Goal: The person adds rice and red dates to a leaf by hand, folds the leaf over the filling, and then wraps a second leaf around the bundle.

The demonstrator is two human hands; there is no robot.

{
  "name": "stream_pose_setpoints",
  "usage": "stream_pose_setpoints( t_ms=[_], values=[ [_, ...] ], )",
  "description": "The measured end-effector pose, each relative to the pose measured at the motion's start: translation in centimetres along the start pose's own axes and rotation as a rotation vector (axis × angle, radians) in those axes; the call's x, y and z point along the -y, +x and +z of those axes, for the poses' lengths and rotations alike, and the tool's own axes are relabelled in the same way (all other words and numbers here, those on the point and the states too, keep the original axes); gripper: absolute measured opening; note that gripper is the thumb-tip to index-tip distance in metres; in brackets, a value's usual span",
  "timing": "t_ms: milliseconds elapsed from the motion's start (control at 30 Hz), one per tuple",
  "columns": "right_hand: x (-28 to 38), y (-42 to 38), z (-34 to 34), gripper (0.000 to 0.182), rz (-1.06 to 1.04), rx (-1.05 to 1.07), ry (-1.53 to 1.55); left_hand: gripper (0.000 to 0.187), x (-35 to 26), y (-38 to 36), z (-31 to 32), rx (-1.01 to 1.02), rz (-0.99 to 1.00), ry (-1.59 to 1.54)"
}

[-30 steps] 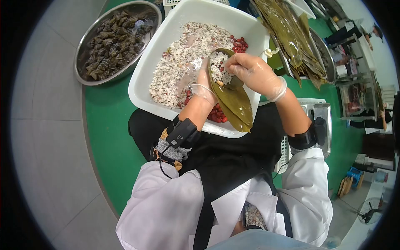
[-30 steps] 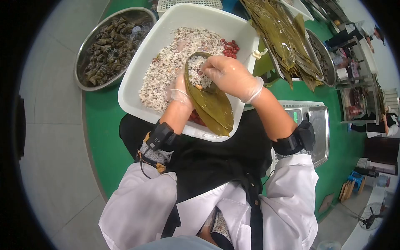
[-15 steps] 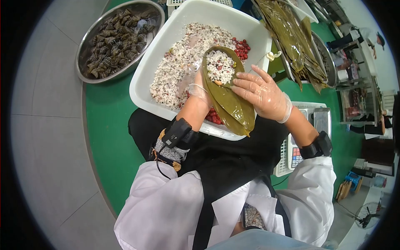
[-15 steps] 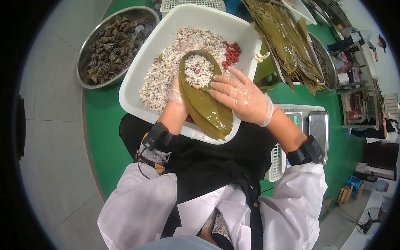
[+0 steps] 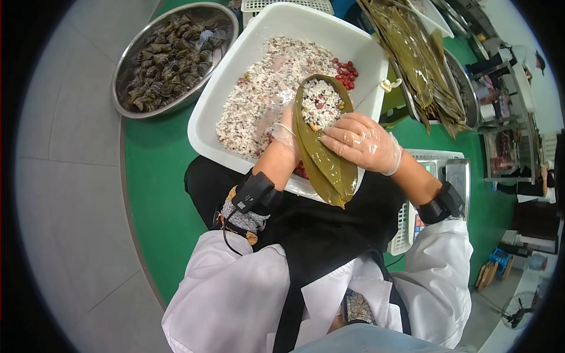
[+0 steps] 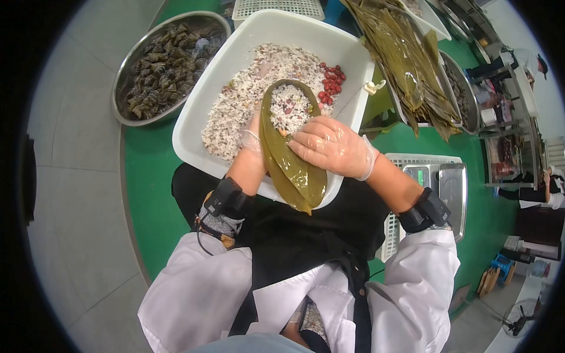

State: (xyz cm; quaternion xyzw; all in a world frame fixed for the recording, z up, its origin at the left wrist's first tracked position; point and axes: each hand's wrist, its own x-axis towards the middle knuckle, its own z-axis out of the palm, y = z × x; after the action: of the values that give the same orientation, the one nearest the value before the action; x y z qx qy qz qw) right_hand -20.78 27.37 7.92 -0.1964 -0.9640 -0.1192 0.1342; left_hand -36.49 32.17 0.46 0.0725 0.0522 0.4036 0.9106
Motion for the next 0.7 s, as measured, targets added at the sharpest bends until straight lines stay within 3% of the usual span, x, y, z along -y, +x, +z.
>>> stream_pose_setpoints(
  t_ms=[167,267,333,467,533,667,700],
  values=[
    [0.1,-0.1,0.6,0.042,0.013,0.004,0.069,0.045,0.1,-0.2,-0.6,-0.058,0.025,-0.056],
    [0.3,0.1,0.8,0.038,0.038,0.004,0.081,0.045,0.1,-0.2,-0.9,0.055,-0.060,-0.137],
    [0.2,0.1,1.2,0.037,0.083,-0.010,0.147,0.045,-0.1,-0.9,2.3,-0.305,-0.052,0.010],
    [0.0,0.1,1.2,0.034,0.177,-0.077,0.254,0.048,-0.1,-0.5,1.5,-0.312,-0.003,0.088],
    [0.1,0.5,0.3,0.031,0.333,-0.111,0.508,0.046,-0.7,0.0,0.2,-0.058,-0.083,-0.139],
    [0.3,0.5,0.3,0.029,0.407,-0.120,0.612,0.045,-0.5,0.0,0.1,-0.069,-0.092,-0.105],
    [0.3,0.3,0.6,0.030,0.367,-0.100,0.570,0.050,-0.3,-0.1,0.8,-0.168,-0.084,-0.043]
  ],
)
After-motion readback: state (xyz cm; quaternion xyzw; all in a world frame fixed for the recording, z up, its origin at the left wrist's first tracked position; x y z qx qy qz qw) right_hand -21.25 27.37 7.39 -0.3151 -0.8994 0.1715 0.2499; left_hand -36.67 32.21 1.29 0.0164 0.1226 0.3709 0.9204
